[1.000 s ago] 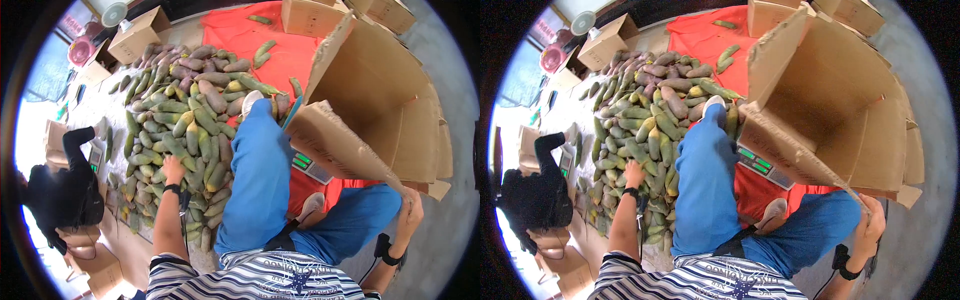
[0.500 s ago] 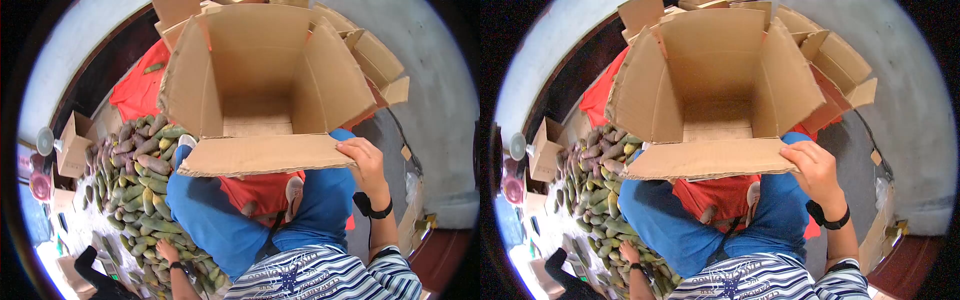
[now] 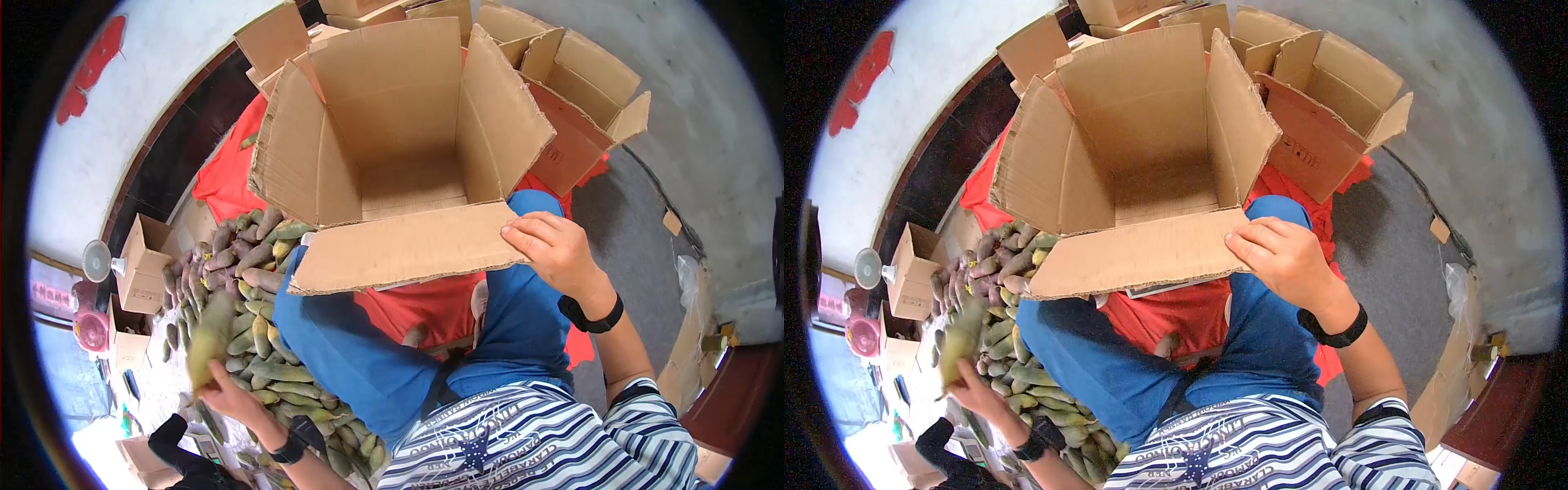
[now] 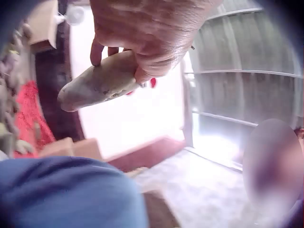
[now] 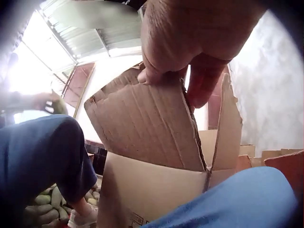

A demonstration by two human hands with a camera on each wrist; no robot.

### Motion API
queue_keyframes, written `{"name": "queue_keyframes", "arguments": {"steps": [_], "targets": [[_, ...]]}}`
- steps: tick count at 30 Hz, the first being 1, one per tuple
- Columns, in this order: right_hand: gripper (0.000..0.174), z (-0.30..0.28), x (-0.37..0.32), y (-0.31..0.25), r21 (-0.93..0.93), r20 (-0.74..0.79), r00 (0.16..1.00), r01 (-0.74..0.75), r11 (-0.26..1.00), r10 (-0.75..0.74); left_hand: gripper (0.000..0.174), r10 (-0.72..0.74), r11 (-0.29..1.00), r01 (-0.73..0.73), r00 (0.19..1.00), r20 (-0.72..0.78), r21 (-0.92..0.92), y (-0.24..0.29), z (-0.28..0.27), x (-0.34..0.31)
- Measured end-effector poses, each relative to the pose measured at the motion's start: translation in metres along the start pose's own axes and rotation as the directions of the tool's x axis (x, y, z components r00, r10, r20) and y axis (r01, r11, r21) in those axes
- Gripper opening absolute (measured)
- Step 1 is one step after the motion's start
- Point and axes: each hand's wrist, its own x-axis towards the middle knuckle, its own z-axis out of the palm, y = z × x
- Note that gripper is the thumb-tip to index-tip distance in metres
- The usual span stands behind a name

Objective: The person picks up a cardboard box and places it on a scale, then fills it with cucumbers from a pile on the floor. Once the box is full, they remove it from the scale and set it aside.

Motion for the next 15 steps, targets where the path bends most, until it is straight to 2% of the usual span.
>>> {"name": "queue_keyframes", "arguments": {"steps": [1, 2, 3, 4, 6, 7, 8, 10, 12, 13, 14, 15], "targets": [[0.024, 0.0, -0.004, 0.002, 0.005, -0.003, 1.0, 0.027, 1.0, -0.027, 0.046, 0.1, 0.957, -0.1, 0.995, -0.016, -0.272, 0.02, 0.007, 0.005], [0.023, 0.001, -0.008, 0.002, 0.007, -0.006, 0.999, 0.053, 0.999, -0.053, 0.045, 0.19, 0.831, -0.19, 0.98, -0.053, -0.523, 0.04, 0.015, 0.01], [0.023, 0.0, -0.011, 0.004, 0.002, -0.014, 0.999, 0.045, 0.999, -0.045, 0.035, 0.253, 0.756, -0.253, 0.964, -0.086, -0.603, 0.073, 0.025, 0.005], [0.023, 0.0, -0.014, 0.006, -0.004, -0.011, 0.998, 0.061, 0.998, -0.061, 0.035, 0.301, 0.709, -0.252, 0.953, -0.041, -0.658, 0.079, 0.031, 0.01], [0.022, -0.004, -0.018, 0.01, -0.019, -0.009, 0.997, 0.07, 0.997, -0.071, 0.035, 0.346, 0.721, -0.22, 0.936, 0.066, -0.657, 0.102, 0.056, 0.005], [0.022, -0.006, -0.018, 0.012, -0.002, -0.01, 0.996, 0.094, 0.996, -0.094, 0.036, 0.433, 0.707, -0.228, 0.888, 0.155, -0.669, 0.119, 0.071, -0.002], [0.022, -0.007, -0.018, 0.013, 0.017, -0.01, 0.993, 0.118, 0.993, -0.118, 0.037, 0.513, 0.694, -0.235, 0.825, 0.238, -0.681, 0.14, 0.086, -0.011], [0.022, -0.005, -0.014, 0.013, 0.024, -0.002, 0.99, 0.139, 0.99, -0.139, 0.042, 0.669, 0.648, -0.197, 0.61, 0.425, -0.736, 0.172, 0.111, -0.021], [0.021, -0.006, -0.015, 0.012, 0.026, 0.014, 0.989, 0.149, 0.989, -0.149, 0.047, 0.619, 0.74, -0.095, 0.486, 0.617, -0.666, 0.174, 0.137, -0.023], [0.021, -0.005, -0.016, 0.012, 0.03, -0.002, 0.988, 0.154, 0.988, -0.154, 0.049, 0.628, 0.735, -0.057, 0.433, 0.646, -0.676, 0.175, 0.151, -0.025], [0.021, -0.004, -0.018, 0.011, 0.03, -0.014, 0.988, 0.153, 0.988, -0.153, 0.049, 0.63, 0.734, -0.04, 0.414, 0.657, -0.678, 0.173, 0.159, -0.026], [0.022, -0.003, -0.019, 0.013, 0.019, -0.018, 0.988, 0.155, 0.988, -0.155, 0.048, 0.587, 0.794, -0.064, 0.339, 0.735, -0.605, 0.17, 0.168, -0.026]]}}
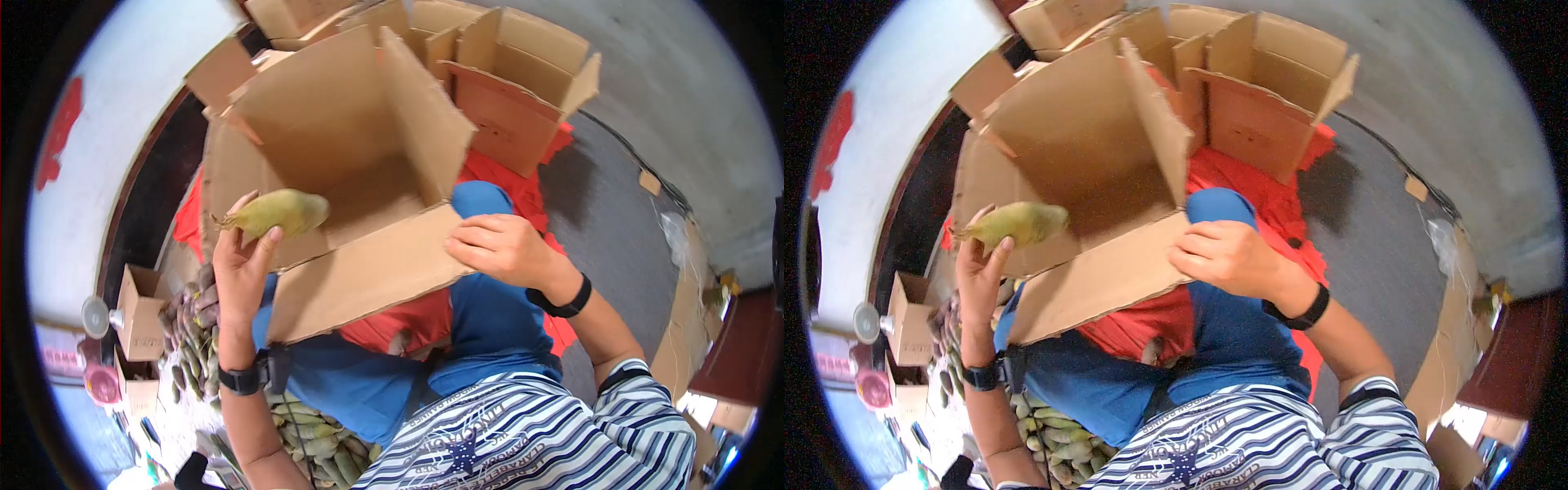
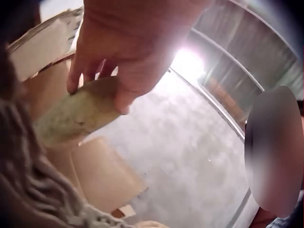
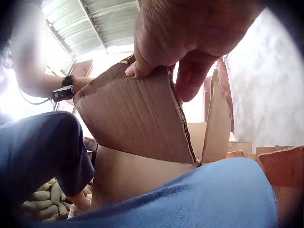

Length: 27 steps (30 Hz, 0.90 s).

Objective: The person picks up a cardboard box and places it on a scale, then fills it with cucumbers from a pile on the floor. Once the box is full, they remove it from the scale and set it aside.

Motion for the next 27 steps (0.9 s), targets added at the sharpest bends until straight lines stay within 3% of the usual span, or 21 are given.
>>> {"name": "queue_keyframes", "arguments": {"steps": [3, 6, 8, 12, 14, 15, 17, 20, 21, 22, 24, 27], "targets": [[0.021, 0.009, -0.007, 0.002, 0.018, -0.062, 0.998, -0.003, 1.0, 0.004, 0.04, -0.118, 0.977, 0.089, 0.982, 0.145, 0.192, -0.015, -0.003, 0.006], [0.021, 0.003, -0.007, 0.002, 0.04, -0.019, 0.997, -0.079, 0.996, 0.079, 0.042, -0.1, 0.954, 0.043, 0.978, 0.181, 0.296, 0.01, -0.009, -0.007], [0.02, 0.006, -0.003, 0.0, 0.069, -0.06, 0.994, -0.085, 0.994, 0.089, 0.053, -0.186, 0.859, 0.022, 0.944, 0.273, 0.512, 0.021, -0.02, -0.02], [0.02, 0.01, 0.006, 0.004, 0.115, -0.072, 0.994, -0.069, 0.991, 0.077, 0.064, -0.222, 0.925, 0.089, 0.916, 0.335, 0.369, 0.017, -0.033, -0.053], [0.02, 0.014, 0.007, 0.007, 0.131, -0.06, 0.995, -0.075, 0.989, 0.083, 0.063, -0.291, 0.957, 0.279, 0.903, 0.315, 0.083, 0.016, -0.024, -0.067], [0.021, 0.016, 0.007, 0.008, 0.108, -0.088, 0.992, -0.083, 0.991, 0.093, 0.063, -0.292, 0.956, 0.281, 0.906, 0.307, 0.081, 0.018, -0.021, -0.072], [0.022, 0.019, 0.004, 0.009, 0.088, -0.115, 0.988, -0.09, 0.992, 0.1, 0.06, -0.229, 0.885, 0.088, 0.937, 0.264, 0.457, 0.024, -0.014, -0.076], [0.029, 0.012, -0.003, 0.006, 0.116, -0.065, 0.986, -0.148, 0.982, 0.156, 0.055, -0.164, 0.894, 0.065, 0.968, 0.189, 0.443, 0.007, -0.013, -0.085], [0.034, -0.001, -0.005, 0.006, 0.034, -0.098, 0.97, -0.221, 0.975, 0.224, 0.054, -0.127, 0.901, 0.048, 0.979, 0.156, 0.432, 0.004, -0.013, -0.087], [0.038, -0.013, -0.01, 0.006, -0.047, -0.135, 0.949, -0.295, 0.954, 0.286, 0.054, -0.126, 0.903, 0.048, 0.98, 0.157, 0.426, 0.004, -0.014, -0.09], [0.046, -0.044, -0.034, 0.022, -0.228, -0.19, 0.89, -0.45, 0.863, 0.414, 0.053, -0.181, 0.88, 0.154, 0.983, 0.017, 0.45, 0.004, -0.013, -0.094], [0.046, -0.084, -0.092, 0.051, -0.431, -0.361, 0.681, -0.728, 0.534, 0.637, 0.054, -0.1, 0.884, 0.099, 0.995, -0.022, 0.457, -0.007, -0.015, -0.102]]}}
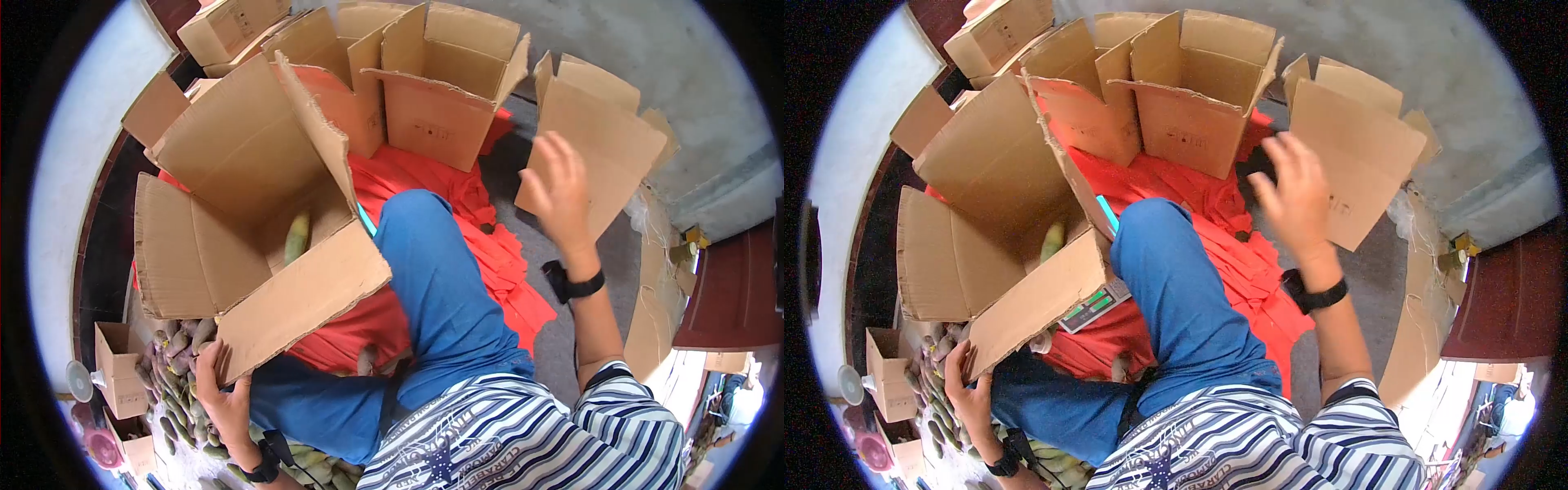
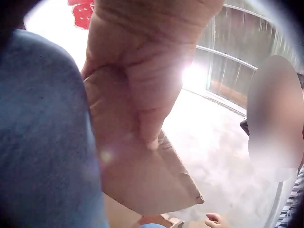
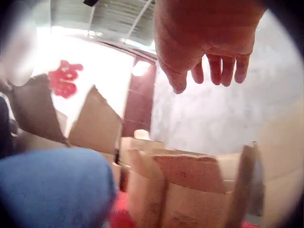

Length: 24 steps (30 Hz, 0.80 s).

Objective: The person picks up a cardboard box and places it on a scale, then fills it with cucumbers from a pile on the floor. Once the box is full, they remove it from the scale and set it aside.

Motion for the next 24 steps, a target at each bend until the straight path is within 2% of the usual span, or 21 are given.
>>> {"name": "queue_keyframes", "arguments": {"steps": [1, 5, 6, 8, 9, 10, 12, 13, 15, 16, 17, 18, 19, 20, 22, 23, 24], "targets": [[0.049, 0.002, -0.007, 0.032, -0.111, 0.001, 0.999, -0.046, 0.993, 0.046, 0.055, -0.002, 0.999, 0.001, 1.0, -0.019, -0.034, -0.008, 0.002, -0.003], [0.058, 0.01, -0.039, 0.124, -0.294, 0.03, 0.982, -0.172, 0.94, 0.189, 0.054, 0.035, 0.999, -0.037, 0.994, -0.108, -0.019, -0.012, 0.011, -0.006], [0.063, 0.007, -0.04, 0.134, -0.36, 0.027, 0.972, -0.207, 0.91, 0.232, 0.054, 0.031, 0.999, -0.034, 0.993, -0.111, -0.023, -0.011, 0.012, -0.007], [0.067, -0.001, -0.035, 0.15, -0.43, -0.021, 0.977, -0.2, 0.88, 0.212, 0.053, 0.133, 0.985, -0.113, 0.978, -0.162, 0.127, -0.01, 0.013, -0.007], [0.071, -0.006, -0.031, 0.155, -0.499, -0.07, 0.978, -0.204, 0.842, 0.196, 0.052, 0.132, 0.983, -0.105, 0.975, -0.177, 0.151, -0.011, 0.013, -0.008], [0.071, -0.009, -0.027, 0.161, -0.503, -0.069, 0.978, -0.204, 0.84, 0.196, 0.052, 0.131, 0.983, -0.106, 0.976, -0.174, 0.148, -0.013, 0.012, -0.008], [0.071, -0.017, -0.02, 0.175, -0.591, -0.078, 0.97, -0.232, 0.772, 0.232, 0.052, 0.173, 0.959, -0.115, 0.961, -0.214, 0.257, -0.017, 0.013, -0.01], [0.071, -0.018, -0.022, 0.186, -0.602, -0.081, 0.968, -0.238, 0.762, 0.238, 0.053, 0.15, 0.967, -0.094, 0.961, -0.232, 0.235, -0.019, 0.014, -0.011], [0.069, -0.016, -0.025, 0.203, -0.604, -0.028, 0.924, -0.321, 0.73, 0.383, 0.053, 0.17, 0.967, -0.109, 0.948, -0.268, 0.229, -0.023, 0.017, -0.011], [0.069, -0.019, -0.027, 0.212, -0.612, -0.032, 0.922, -0.323, 0.722, 0.385, 0.053, 0.173, 0.969, -0.112, 0.944, -0.281, 0.221, -0.025, 0.018, -0.011], [0.072, -0.022, -0.025, 0.213, -0.466, 0.107, 0.831, -0.443, 0.766, 0.545, 0.052, 0.166, 0.971, -0.106, 0.945, -0.283, 0.217, -0.024, 0.019, -0.011], [0.078, -0.025, -0.02, 0.205, -0.317, 0.27, 0.708, -0.574, 0.755, 0.652, 0.052, 0.169, 0.971, -0.111, 0.945, -0.28, 0.213, -0.024, 0.02, -0.011], [0.086, -0.027, -0.018, 0.194, -0.338, 0.326, 0.685, -0.56, 0.757, 0.652, 0.052, 0.182, 0.965, -0.115, 0.943, -0.28, 0.237, -0.024, 0.019, -0.011], [0.086, -0.025, -0.019, 0.198, -0.339, 0.322, 0.682, -0.564, 0.753, 0.656, 0.052, 0.194, 0.958, -0.12, 0.94, -0.281, 0.261, -0.025, 0.019, -0.01], [0.085, -0.011, -0.017, 0.216, -0.293, 0.503, 0.545, -0.622, 0.726, 0.671, 0.052, 0.195, 0.963, -0.129, 0.938, -0.287, 0.235, -0.03, 0.019, -0.011], [0.084, -0.006, -0.013, 0.216, -0.207, 0.478, 0.58, -0.656, 0.726, 0.66, 0.052, 0.194, 0.959, -0.122, 0.94, -0.281, 0.255, -0.03, 0.019, -0.012], [0.084, -0.002, -0.005, 0.218, -0.202, 0.479, 0.581, -0.656, 0.727, 0.658, 0.052, 0.193, 0.954, -0.115, 0.942, -0.274, 0.276, -0.03, 0.018, -0.012]]}}
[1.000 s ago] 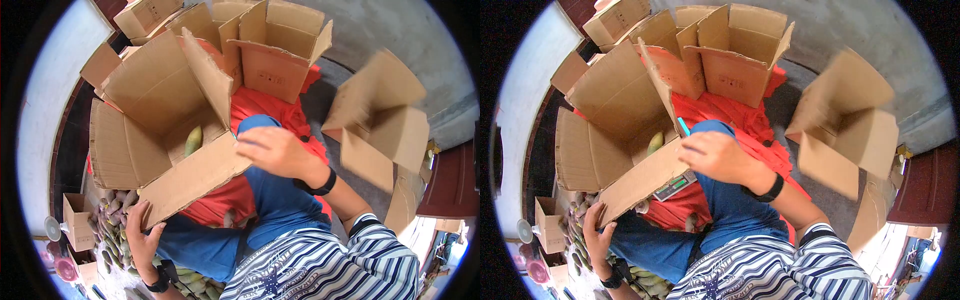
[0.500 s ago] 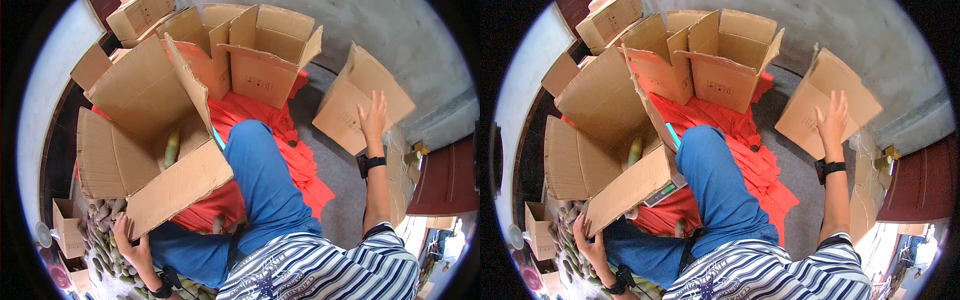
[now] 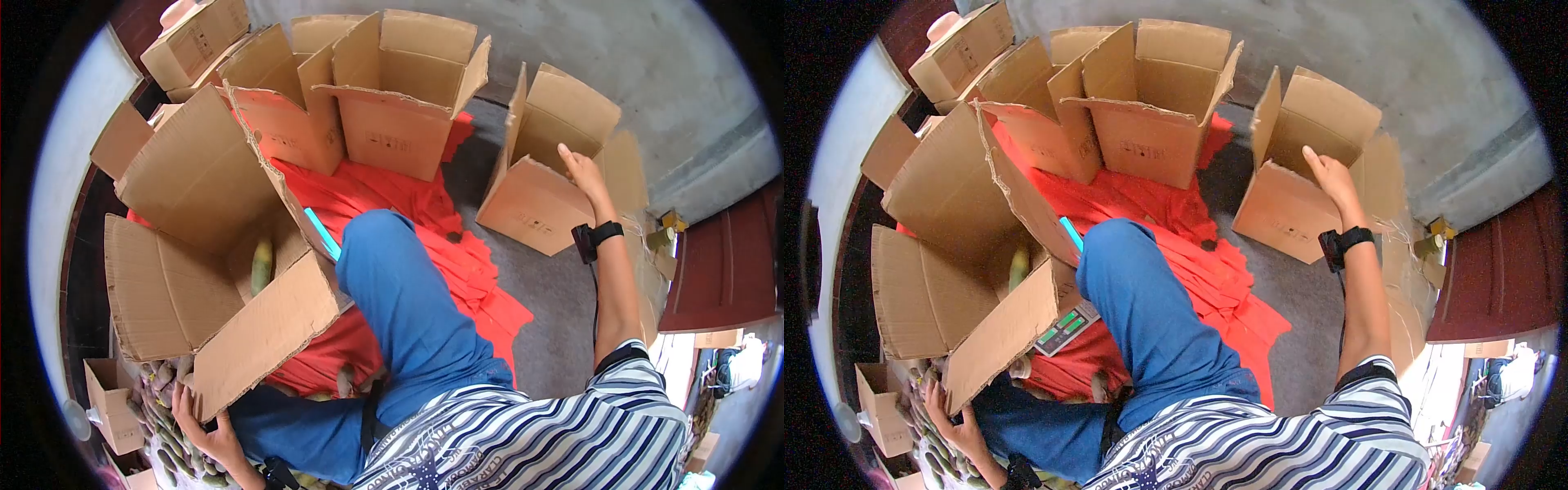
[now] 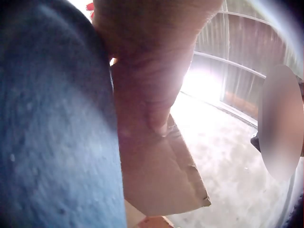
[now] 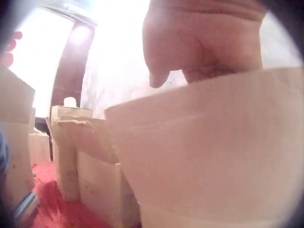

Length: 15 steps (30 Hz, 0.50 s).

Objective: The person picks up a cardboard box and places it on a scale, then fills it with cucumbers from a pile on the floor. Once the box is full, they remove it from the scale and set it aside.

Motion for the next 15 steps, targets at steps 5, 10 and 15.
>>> {"name": "queue_keyframes", "arguments": {"steps": [5, 10, 15], "targets": [[0.089, -0.003, 0.017, -0.056, 0.029, -0.155, 0.981, 0.127, 0.992, -0.121, 0.052, -0.021, 1.0, 0.022, 1.0, -0.019, 0.008, -0.001, 0.003, -0.002], [0.085, 0.029, 0.09, -0.054, 0.04, 0.125, 0.986, -0.121, 0.992, 0.115, 0.053, -0.064, 0.998, 0.064, 0.997, -0.03, -0.004, 0.006, 0.001, -0.003], [0.033, 0.053, 0.132, -0.006, 0.632, 0.029, 0.974, -0.19, 0.751, 0.223, 0.06, -0.062, 0.996, 0.062, 0.998, 0.007, 0.058, 0.011, -0.003, -0.001]]}}
